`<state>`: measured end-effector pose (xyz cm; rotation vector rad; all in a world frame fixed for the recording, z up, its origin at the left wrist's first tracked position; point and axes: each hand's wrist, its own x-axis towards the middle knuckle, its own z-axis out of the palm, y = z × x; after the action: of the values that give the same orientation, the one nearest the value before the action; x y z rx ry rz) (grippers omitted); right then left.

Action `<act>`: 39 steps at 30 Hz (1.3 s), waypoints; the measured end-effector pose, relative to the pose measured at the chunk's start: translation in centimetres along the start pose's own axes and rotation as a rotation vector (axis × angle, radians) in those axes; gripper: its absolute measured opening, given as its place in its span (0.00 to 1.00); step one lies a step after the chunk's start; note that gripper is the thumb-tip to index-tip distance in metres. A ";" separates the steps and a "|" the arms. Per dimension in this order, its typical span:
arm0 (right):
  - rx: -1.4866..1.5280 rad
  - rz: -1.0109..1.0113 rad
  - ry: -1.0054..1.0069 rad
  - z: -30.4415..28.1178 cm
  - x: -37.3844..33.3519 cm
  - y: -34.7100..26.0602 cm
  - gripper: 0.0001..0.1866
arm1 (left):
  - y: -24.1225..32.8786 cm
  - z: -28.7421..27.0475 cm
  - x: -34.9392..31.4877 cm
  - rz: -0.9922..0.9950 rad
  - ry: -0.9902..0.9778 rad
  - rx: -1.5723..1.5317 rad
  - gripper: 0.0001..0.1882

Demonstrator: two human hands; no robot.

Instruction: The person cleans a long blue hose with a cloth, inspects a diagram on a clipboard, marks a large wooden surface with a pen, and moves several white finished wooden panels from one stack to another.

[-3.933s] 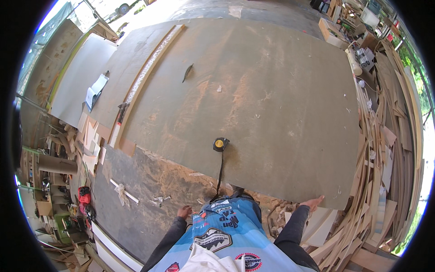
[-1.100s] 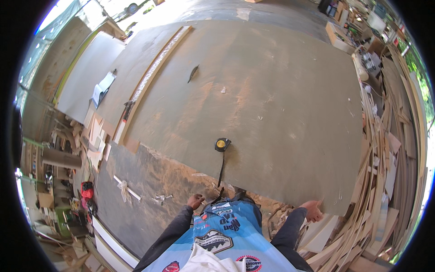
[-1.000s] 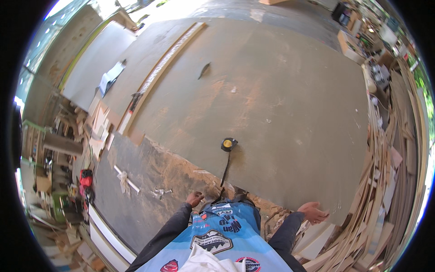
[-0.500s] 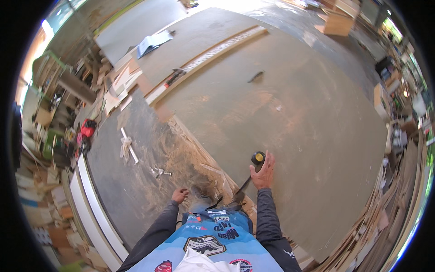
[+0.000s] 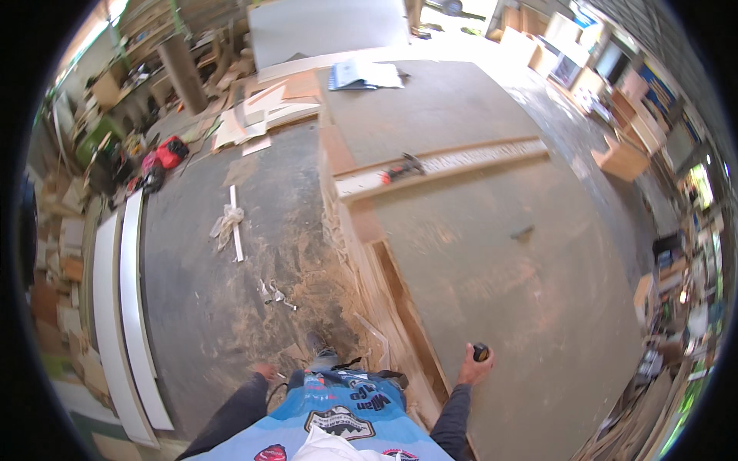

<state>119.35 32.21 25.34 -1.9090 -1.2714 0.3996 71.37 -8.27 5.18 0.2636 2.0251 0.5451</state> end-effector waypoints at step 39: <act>-0.686 -0.398 -0.201 60.3 7.8 -50.4 0.38 | 35.4 -42.2 14.6 -0.130 -0.161 -0.479 0.21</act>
<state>52.82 74.74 26.09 -2.1088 -2.0685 -0.0759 26.09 17.33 28.53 -0.1103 1.6837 0.8749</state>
